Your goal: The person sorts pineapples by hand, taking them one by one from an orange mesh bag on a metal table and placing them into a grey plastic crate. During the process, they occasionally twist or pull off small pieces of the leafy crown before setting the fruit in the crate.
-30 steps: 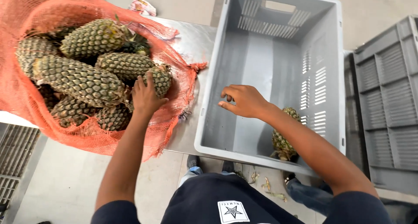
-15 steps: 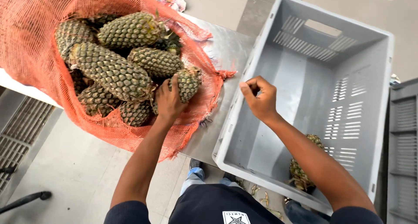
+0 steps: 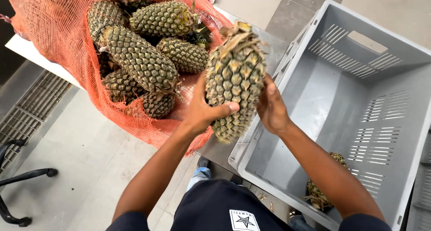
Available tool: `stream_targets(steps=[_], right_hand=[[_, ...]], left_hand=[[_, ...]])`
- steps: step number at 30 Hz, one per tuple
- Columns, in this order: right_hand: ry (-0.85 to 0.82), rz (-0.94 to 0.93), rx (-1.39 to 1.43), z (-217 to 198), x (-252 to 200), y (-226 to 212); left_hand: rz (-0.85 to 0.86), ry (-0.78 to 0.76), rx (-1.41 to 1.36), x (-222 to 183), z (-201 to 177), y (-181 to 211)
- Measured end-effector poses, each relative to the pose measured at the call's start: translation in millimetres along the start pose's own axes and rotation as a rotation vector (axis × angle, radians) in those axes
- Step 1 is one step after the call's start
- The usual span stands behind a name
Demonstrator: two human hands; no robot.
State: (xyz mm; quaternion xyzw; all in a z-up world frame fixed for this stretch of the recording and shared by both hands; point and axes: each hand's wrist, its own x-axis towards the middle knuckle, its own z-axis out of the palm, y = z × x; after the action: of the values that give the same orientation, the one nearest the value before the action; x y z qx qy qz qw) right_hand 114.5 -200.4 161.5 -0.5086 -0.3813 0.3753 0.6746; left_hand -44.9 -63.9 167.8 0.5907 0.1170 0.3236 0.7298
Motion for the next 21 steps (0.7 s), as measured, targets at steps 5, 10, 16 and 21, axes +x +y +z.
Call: stream_targets(steps=[5, 10, 16, 21], right_hand=[[0.056, 0.232, 0.450, 0.2, -31.5, -10.8], [0.200, 0.211, 0.494, -21.9, -59.1, -14.2], [0.311, 0.199, 0.512, -76.1, -120.4, -16.7], [0.455, 0.239, 0.448, -119.7, -169.1, -30.2]], left_hand=[[-0.295, -0.046, -0.488, -6.3, 44.8, 13.8], [-0.237, -0.129, -0.306, -6.8, 80.9, -2.7], [-0.246, -0.313, -0.141, -12.9, 135.8, -19.9], [-0.377, -0.485, -0.099, -6.7, 184.0, -47.5]])
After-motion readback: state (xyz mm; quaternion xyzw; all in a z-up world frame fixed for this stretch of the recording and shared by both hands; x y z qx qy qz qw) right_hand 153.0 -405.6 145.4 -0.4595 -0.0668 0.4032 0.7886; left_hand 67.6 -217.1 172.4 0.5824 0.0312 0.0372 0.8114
